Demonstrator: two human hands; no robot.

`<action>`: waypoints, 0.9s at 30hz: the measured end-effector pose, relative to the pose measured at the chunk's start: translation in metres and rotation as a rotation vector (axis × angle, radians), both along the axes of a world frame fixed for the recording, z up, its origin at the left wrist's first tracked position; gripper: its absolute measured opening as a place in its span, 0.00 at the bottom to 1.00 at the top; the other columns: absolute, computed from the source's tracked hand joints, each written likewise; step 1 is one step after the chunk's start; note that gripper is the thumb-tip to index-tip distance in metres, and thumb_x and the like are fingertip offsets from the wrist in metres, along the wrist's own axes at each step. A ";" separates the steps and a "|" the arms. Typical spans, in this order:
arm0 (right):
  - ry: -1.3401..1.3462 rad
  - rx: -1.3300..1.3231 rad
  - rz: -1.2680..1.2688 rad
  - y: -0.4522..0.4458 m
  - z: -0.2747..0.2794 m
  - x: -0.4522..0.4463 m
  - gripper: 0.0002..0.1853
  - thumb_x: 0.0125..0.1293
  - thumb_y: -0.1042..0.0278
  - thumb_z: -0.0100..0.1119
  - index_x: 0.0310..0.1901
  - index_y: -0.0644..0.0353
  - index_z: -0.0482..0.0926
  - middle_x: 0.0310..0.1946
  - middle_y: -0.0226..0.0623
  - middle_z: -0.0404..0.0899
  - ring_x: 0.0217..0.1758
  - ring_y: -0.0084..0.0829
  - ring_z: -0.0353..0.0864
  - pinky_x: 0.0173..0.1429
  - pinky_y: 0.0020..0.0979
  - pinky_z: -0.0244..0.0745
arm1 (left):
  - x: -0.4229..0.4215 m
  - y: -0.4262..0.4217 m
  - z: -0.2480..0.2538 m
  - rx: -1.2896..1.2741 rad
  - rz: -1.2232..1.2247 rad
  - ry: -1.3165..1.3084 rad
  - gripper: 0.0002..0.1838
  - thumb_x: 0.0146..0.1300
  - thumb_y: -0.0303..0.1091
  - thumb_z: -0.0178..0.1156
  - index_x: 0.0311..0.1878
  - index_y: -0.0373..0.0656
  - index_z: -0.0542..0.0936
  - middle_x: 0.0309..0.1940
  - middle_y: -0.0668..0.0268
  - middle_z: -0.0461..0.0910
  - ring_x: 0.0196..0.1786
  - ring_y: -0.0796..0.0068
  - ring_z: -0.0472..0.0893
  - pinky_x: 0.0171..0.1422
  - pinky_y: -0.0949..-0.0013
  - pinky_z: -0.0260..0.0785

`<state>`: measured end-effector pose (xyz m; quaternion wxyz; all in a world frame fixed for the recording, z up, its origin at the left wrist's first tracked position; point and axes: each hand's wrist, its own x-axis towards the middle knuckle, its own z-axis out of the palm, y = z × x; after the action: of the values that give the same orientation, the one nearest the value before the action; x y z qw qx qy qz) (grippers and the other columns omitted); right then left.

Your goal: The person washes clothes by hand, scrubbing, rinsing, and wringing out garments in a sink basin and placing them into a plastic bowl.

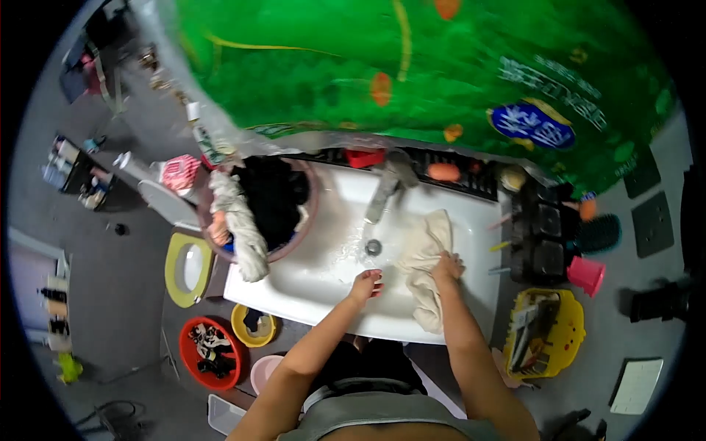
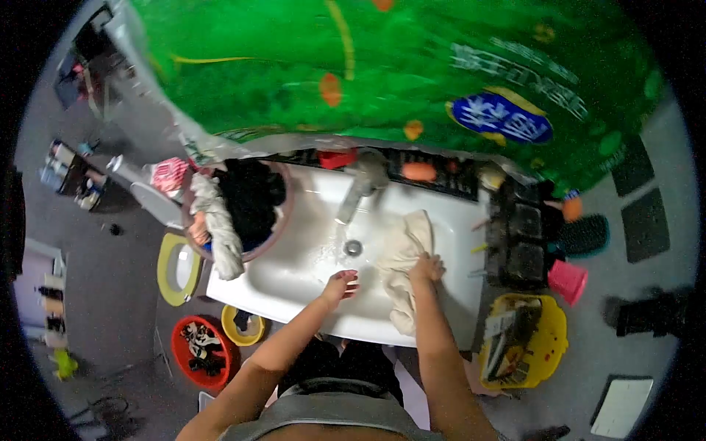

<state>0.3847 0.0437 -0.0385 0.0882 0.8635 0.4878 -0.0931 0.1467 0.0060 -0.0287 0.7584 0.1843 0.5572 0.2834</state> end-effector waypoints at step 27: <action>1.880 0.520 0.129 0.008 0.160 -0.361 0.31 0.42 0.81 0.54 0.55 0.65 0.68 0.46 0.40 0.73 0.49 0.30 0.73 0.53 0.26 0.68 | -0.344 0.084 0.119 0.909 -0.286 1.519 0.40 0.40 0.38 0.68 0.59 0.47 0.60 0.31 0.52 0.77 0.34 0.49 0.77 0.43 0.57 0.69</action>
<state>0.0237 0.0522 0.1213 -0.5249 0.4015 0.4108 -0.6281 -0.1970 0.0901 0.0906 0.0674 0.6724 0.7145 0.1810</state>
